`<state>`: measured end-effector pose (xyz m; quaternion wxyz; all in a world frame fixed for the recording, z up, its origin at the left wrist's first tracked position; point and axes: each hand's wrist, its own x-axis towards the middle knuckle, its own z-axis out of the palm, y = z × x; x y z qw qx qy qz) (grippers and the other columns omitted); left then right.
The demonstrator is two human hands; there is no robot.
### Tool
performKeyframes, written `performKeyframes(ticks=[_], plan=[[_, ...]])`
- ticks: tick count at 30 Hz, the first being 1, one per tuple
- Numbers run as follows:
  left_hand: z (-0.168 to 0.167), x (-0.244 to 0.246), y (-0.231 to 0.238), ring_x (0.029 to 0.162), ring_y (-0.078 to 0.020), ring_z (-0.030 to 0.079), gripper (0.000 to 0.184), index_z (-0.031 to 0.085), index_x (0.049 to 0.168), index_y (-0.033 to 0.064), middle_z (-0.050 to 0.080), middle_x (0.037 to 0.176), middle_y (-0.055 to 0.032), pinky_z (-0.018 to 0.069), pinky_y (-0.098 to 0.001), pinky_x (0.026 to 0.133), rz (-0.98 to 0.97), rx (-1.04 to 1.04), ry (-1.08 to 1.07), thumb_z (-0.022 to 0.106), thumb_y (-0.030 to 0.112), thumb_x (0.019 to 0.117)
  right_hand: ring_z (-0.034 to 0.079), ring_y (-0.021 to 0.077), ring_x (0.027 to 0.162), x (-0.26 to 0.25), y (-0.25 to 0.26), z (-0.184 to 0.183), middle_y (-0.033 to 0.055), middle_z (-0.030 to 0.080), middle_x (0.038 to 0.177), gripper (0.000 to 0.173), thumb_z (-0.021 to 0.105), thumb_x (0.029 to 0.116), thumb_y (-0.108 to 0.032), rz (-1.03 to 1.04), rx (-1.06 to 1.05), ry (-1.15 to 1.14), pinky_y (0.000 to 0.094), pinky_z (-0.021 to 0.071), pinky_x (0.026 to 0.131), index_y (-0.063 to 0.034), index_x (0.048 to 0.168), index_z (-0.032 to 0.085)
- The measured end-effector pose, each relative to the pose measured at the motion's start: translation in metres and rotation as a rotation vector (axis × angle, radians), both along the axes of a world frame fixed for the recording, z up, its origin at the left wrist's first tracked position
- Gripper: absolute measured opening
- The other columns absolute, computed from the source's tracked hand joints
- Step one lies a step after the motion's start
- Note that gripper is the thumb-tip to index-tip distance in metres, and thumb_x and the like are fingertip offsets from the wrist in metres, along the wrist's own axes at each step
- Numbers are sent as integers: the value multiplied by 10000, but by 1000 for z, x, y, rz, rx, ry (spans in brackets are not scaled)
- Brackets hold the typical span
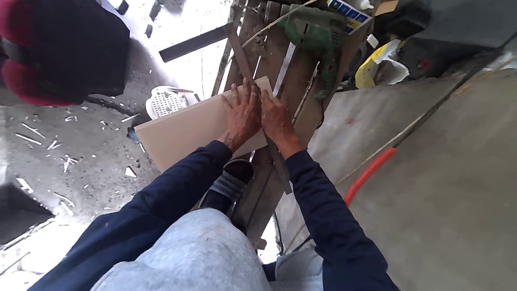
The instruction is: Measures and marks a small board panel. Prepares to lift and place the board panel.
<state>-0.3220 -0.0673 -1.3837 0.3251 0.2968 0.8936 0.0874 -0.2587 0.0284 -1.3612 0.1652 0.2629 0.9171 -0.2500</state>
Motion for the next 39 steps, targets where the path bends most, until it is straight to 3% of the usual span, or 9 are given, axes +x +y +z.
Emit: performKeyframes(ticks=[8, 11, 16, 18, 25, 29, 33, 36, 39], plan=[[3, 0, 1, 1556, -481, 14, 1005, 260, 1627, 104, 14, 1727, -135, 76, -835, 1099, 24, 38, -4, 778, 386, 812, 719, 377, 910, 15, -2, 1, 239, 653, 1235, 503, 477, 1046, -103, 9, 26, -7, 509, 597, 782, -126, 1548, 460], [1, 1, 1, 1557, -480, 5, 1039, 223, 1637, 106, -1, 1728, -133, 72, -837, 1099, 19, 26, 0, 769, 436, 816, 718, 376, 896, 21, -5, 3, 235, 660, 1206, 538, 517, 1024, -90, 10, 35, -11, 509, 599, 764, -130, 1556, 448], [1, 1, 0, 1559, -473, -19, 1106, 220, 1634, 84, -11, 1730, -125, 55, -833, 1109, 38, 36, -32, 792, 526, 798, 703, 391, 839, 85, -17, 49, 257, 608, 1252, 581, 585, 1035, -166, 10, -52, -46, 501, 605, 699, -119, 1576, 379], [2, 0, 2, 1559, -474, -27, 1133, 216, 1636, 89, -22, 1730, -118, 59, -831, 1112, 36, 25, -38, 812, 520, 774, 698, 385, 775, 99, -18, 45, 256, 605, 1227, 591, 598, 1010, -111, -3, -48, -43, 504, 605, 642, -114, 1567, 398], [3, 0, 2, 1557, -478, -30, 1147, 196, 1639, 83, -43, 1728, -130, 58, -828, 1111, 20, 3, -28, 832, 475, 767, 696, 356, 691, 152, -24, 7, 241, 647, 1144, 580, 615, 980, -67, -28, 37, -44, 495, 603, 621, -113, 1540, 470], [4, -2, 2, 1557, -479, -41, 1163, 184, 1639, 75, -52, 1728, -128, 62, -828, 1110, 14, -5, -36, 831, 500, 771, 697, 358, 698, 172, -26, 5, 247, 642, 1110, 608, 601, 986, -54, -21, 22, -36, 495, 604, 628, -126, 1565, 433], [0, -1, 2, 1554, -487, -28, 1170, 193, 1638, 80, -26, 1728, -132, 65, -828, 1112, 20, 9, -22, 831, 516, 760, 706, 378, 756, 186, -31, -2, 253, 633, 1179, 612, 566, 1009, -59, -46, 0, -53, 507, 609, 673, -141, 1589, 390], [3, -5, 1, 1554, -488, -18, 1157, 202, 1638, 89, -39, 1727, -134, 78, -839, 1101, 7, -9, -23, 832, 504, 762, 720, 371, 800, 199, -29, -4, 242, 653, 1190, 588, 562, 1012, -87, -16, -1, -76, 497, 613, 724, -147, 1578, 414], [5, -2, 3, 1553, -493, -15, 1175, 189, 1639, 79, -38, 1728, -131, 89, -835, 1104, 14, -3, -24, 838, 506, 758, 733, 330, 814, 207, -20, 9, 213, 692, 1122, 428, 544, 1031, -151, -76, 53, 46, 459, 624, 720, -98, 1454, 576]])
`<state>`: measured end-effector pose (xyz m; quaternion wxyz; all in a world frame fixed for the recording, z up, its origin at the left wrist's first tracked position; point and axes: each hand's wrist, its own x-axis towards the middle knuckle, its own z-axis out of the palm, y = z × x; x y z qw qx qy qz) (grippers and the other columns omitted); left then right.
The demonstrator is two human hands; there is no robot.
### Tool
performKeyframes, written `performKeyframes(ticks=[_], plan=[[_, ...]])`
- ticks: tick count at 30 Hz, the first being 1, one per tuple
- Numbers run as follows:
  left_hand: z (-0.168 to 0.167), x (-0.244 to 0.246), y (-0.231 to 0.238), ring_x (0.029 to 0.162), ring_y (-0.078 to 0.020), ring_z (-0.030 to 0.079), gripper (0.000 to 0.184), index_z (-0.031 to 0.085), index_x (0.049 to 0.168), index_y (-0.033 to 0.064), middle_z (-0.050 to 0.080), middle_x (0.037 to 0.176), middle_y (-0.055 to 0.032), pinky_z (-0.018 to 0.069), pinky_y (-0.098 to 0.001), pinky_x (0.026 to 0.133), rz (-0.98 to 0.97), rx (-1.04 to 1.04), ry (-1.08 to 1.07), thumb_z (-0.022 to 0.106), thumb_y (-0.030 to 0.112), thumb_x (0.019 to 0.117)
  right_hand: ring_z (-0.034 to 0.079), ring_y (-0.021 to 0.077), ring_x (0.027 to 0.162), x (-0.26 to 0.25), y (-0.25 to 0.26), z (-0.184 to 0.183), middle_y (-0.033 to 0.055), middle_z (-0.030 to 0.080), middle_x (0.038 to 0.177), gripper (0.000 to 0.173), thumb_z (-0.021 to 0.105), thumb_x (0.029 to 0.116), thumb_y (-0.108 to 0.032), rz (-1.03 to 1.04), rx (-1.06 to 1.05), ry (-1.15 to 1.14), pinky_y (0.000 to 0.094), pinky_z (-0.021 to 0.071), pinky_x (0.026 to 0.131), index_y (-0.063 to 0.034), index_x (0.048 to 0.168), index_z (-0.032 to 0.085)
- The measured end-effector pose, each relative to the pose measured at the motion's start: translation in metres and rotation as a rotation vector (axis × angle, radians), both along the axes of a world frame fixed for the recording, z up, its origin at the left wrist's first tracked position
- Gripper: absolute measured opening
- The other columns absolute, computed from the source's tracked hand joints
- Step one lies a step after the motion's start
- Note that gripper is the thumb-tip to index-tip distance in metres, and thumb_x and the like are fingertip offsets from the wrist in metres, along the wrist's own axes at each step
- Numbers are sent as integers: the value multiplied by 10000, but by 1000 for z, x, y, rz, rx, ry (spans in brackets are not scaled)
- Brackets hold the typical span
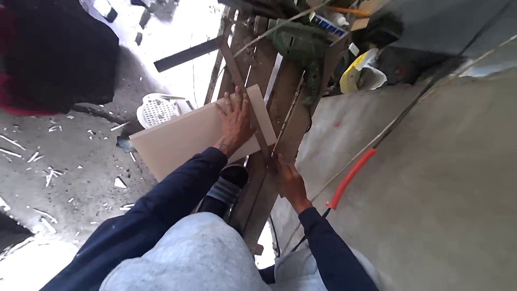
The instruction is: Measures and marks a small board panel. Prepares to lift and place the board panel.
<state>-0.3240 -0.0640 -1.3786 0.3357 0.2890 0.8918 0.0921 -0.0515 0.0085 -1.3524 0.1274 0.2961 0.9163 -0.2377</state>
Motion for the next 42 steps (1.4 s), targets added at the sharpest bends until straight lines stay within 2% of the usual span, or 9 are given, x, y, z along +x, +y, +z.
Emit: performKeyframes(ticks=[5, 8, 11, 15, 19, 23, 30, 37, 42], plan=[[0, -2, -10, 1554, -484, 40, 1172, 240, 1633, 115, -2, 1730, -119, 146, -811, 1110, -4, 43, 42, 853, 537, 728, 706, 344, 1004, -37, -1, 2, 233, 654, 1221, 614, 745, 913, -434, -146, -72, 44, 462, 600, 855, 4, 1327, 628], [10, 3, -22, 1546, -490, 87, 1193, 255, 1626, 125, 31, 1732, -103, 193, -806, 1106, -20, 152, 81, 918, 471, 697, 685, 355, 1073, -41, -4, -18, 224, 615, 1297, 555, 754, 919, -369, -128, -138, -55, 472, 592, 887, -35, 1343, 626], [-6, -10, -29, 1514, -425, 259, 1064, 381, 1574, 165, 184, 1706, -107, 275, -704, 1131, -5, 220, 138, 879, 547, 714, 724, 375, 997, -41, -7, -21, 215, 692, 1219, 470, 702, 954, -289, -173, -134, 4, 530, 594, 845, -20, 1332, 627], [-11, -41, -63, 1314, -422, 505, 901, 514, 1458, 86, 516, 1457, -219, 409, -639, 1048, 170, 199, 164, 798, 613, 784, 721, 358, 1014, -40, 27, -9, 198, 694, 1227, 424, 682, 956, -282, -150, -78, 78, 529, 594, 857, -38, 1302, 658], [-22, -73, -100, 1050, -414, 674, 707, 649, 1236, 66, 707, 1090, -216, 489, -659, 919, 240, 25, 5, 657, 677, 881, 703, 379, 1037, -44, 77, -5, 194, 676, 1248, 368, 669, 976, -240, -165, -32, 53, 567, 573, 874, -73, 1303, 672], [-17, -88, -118, 957, -403, 680, 647, 692, 1007, 71, 694, 959, -201, 510, -656, 801, 237, -74, -58, 575, 702, 920, 675, 427, 1051, -56, 106, -12, 226, 634, 1264, 367, 680, 990, -187, -304, 29, 54, 625, 553, 869, -41, 1324, 642], [3, -99, -162, 1107, -395, 657, 786, 707, 1123, 78, 698, 1117, -201, 492, -644, 912, 174, -189, 21, 506, 799, 882, 675, 416, 982, -67, 118, -13, 220, 598, 1281, 366, 713, 968, -232, -440, 65, 64, 605, 570, 810, -66, 1292, 669], [33, -106, -171, 1031, -413, 662, 731, 702, 1043, 33, 691, 1025, -229, 486, -647, 870, 196, -160, 45, 558, 736, 904, 690, 384, 838, -107, 96, -5, 230, 623, 1146, 415, 624, 1018, -366, -360, 246, 247, 531, 593, 679, -54, 1289, 660], [48, -109, -156, 969, -389, 660, 703, 698, 989, 38, 686, 966, -204, 484, -637, 831, 233, -134, 25, 571, 724, 905, 616, 465, 1132, -170, 102, -6, 275, 572, 1297, 478, 615, 1028, -354, -104, 136, 197, 622, 529, 899, -72, 1414, 581]])
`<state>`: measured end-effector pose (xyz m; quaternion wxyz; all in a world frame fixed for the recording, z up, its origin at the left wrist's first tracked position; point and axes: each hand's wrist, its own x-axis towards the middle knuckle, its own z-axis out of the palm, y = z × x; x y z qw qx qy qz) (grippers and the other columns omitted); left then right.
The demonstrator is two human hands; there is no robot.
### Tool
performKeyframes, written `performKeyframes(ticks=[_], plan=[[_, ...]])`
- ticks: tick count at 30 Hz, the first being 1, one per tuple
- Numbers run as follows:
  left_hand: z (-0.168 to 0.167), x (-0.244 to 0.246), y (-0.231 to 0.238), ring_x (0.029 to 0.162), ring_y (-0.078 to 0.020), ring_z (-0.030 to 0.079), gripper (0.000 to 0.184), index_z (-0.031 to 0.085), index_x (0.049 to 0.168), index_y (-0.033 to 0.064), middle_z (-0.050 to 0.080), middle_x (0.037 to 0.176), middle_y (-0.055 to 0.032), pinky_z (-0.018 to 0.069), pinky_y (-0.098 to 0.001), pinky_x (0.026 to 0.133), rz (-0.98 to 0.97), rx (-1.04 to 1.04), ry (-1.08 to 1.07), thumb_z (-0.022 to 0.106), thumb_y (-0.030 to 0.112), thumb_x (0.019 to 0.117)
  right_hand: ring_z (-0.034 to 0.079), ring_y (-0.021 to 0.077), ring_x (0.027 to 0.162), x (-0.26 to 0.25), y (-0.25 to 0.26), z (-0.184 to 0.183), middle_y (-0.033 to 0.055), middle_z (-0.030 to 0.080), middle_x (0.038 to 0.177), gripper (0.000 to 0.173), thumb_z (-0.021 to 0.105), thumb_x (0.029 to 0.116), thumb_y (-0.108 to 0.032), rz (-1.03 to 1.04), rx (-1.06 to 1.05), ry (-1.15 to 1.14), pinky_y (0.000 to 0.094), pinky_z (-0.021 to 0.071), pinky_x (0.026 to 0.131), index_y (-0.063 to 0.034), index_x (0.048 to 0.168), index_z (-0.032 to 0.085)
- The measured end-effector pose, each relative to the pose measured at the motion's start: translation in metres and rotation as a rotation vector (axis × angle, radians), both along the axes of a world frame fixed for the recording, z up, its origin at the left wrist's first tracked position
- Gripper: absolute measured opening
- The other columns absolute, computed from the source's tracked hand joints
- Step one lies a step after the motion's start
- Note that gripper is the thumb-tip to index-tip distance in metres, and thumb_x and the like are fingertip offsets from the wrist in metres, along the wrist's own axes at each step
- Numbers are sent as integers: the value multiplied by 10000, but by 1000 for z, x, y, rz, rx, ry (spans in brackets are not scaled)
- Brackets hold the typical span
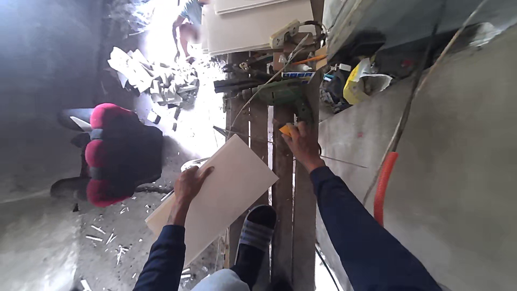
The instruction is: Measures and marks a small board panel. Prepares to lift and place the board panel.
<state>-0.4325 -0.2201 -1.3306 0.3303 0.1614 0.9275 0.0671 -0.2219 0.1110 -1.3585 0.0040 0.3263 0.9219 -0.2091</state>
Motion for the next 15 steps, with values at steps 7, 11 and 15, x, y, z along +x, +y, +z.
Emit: performKeyframes(ticks=[7, 11, 15], plan=[[1, 8, 17, 919, -377, 674, 679, 680, 928, 50, 681, 885, -184, 500, -623, 802, -56, 26, 32, 598, 724, 888, 576, 420, 1198, -34, 16, -41, 201, 615, 1246, 350, 541, 1060, -301, 139, 96, -66, 642, 450, 948, -167, 1366, 646], [8, 13, 25, 874, -370, 669, 663, 666, 899, 53, 662, 837, -179, 499, -608, 768, -78, 33, 35, 611, 713, 888, 566, 438, 1235, -28, 4, -21, 223, 595, 1340, 412, 569, 1045, -310, 29, 64, 76, 628, 451, 991, -113, 1403, 617], [12, 15, 27, 857, -385, 669, 661, 675, 894, 46, 665, 819, -180, 496, -619, 765, -106, 84, 67, 616, 705, 889, 704, 276, 908, -25, -46, 57, 158, 702, 1073, 453, 468, 1084, -430, -204, -619, 317, 485, 591, 799, -48, 1221, 672]])
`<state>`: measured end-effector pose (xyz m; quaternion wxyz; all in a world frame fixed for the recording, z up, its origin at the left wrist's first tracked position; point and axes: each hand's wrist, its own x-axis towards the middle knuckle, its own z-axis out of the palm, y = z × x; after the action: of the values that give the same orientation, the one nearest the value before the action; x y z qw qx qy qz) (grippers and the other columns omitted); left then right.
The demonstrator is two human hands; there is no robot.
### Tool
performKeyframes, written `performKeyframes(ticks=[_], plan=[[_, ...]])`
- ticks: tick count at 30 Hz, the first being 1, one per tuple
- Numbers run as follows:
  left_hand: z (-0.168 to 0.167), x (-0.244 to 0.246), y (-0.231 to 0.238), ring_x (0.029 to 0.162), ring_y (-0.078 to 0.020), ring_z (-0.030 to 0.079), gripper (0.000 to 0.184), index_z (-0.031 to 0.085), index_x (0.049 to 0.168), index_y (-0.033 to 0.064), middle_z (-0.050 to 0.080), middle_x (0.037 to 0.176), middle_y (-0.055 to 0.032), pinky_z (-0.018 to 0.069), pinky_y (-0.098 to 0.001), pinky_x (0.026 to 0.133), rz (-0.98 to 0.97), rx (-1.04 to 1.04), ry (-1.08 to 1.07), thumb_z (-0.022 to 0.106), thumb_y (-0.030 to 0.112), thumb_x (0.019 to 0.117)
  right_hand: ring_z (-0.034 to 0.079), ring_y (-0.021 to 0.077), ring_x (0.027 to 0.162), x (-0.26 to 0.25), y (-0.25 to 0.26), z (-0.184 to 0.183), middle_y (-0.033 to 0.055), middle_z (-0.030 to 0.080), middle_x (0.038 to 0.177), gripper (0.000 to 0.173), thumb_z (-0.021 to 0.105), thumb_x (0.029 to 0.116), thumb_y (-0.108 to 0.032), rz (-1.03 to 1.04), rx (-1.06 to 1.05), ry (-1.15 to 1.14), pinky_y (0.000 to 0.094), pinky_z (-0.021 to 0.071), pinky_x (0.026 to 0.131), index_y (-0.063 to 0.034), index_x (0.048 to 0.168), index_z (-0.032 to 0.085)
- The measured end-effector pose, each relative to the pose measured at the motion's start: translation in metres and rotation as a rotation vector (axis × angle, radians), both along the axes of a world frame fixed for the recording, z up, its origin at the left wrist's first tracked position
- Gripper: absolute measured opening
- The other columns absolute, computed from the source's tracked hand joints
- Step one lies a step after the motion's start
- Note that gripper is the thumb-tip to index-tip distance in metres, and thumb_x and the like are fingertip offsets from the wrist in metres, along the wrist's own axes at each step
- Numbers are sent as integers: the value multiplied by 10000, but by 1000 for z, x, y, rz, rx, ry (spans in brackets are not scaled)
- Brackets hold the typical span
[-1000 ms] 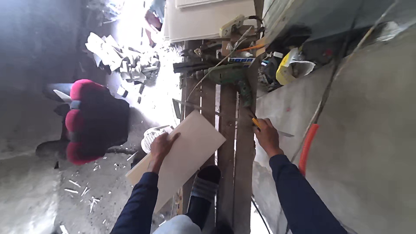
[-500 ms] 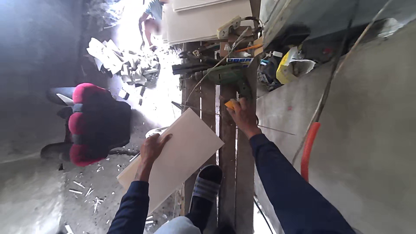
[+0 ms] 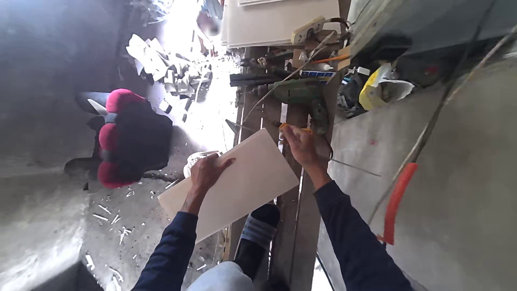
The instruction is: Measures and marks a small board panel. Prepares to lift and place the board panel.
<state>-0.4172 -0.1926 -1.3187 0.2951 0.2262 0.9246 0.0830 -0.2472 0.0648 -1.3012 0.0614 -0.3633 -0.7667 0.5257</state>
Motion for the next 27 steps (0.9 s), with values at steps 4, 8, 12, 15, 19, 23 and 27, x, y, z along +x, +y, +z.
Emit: performKeyframes(ticks=[4, 8, 12, 15, 19, 23, 27], plan=[[18, 6, 13, 826, -381, 675, 637, 702, 903, 73, 677, 792, -165, 497, -611, 740, -44, 39, 36, 662, 707, 853, 606, 269, 703, 0, -26, 10, 135, 632, 876, 609, 455, 1000, -665, -74, -159, -100, 480, 515, 595, -94, 1119, 631], [30, 17, 20, 715, -347, 648, 637, 650, 795, 83, 625, 688, -123, 470, -573, 644, -141, 100, 100, 689, 718, 817, 514, 296, 534, -5, -33, 10, 148, 501, 647, 787, 318, 982, -758, -108, -20, -184, 484, 437, 473, -43, 769, 568], [34, 18, 24, 703, -338, 651, 634, 656, 798, 95, 622, 677, -113, 473, -569, 638, -172, 91, 109, 701, 727, 799, 504, 259, 502, -3, -34, 5, 131, 506, 622, 740, 318, 1036, -669, -133, 16, -125, 454, 437, 450, -41, 756, 591], [31, 13, 23, 692, -330, 633, 599, 646, 767, 81, 606, 657, -108, 471, -575, 646, -173, 144, 46, 754, 670, 792, 565, 201, 632, 3, -32, 13, 99, 590, 755, 763, 371, 945, -793, -137, -252, -165, 430, 491, 554, -89, 958, 667], [34, 3, 15, 666, -364, 628, 537, 648, 774, 62, 603, 650, -135, 464, -601, 616, -120, 178, 86, 774, 581, 831, 589, 237, 646, 13, -28, 20, 124, 596, 750, 805, 331, 948, -796, -38, -196, -201, 464, 506, 569, -65, 936, 667], [38, -23, 10, 649, -376, 594, 567, 617, 770, 41, 569, 642, -151, 433, -605, 601, -14, 243, 167, 736, 587, 865, 593, 235, 602, 19, -40, 2, 116, 576, 646, 711, 332, 1063, -594, -28, -148, -174, 474, 508, 599, -22, 780, 646], [33, -27, 13, 642, -341, 571, 575, 608, 753, 37, 551, 639, -128, 422, -587, 610, -49, 345, 93, 730, 588, 860, 685, 119, 755, 28, -58, 13, 58, 693, 836, 624, 325, 1070, -580, -128, -662, -141, 329, 598, 685, -63, 1091, 673]])
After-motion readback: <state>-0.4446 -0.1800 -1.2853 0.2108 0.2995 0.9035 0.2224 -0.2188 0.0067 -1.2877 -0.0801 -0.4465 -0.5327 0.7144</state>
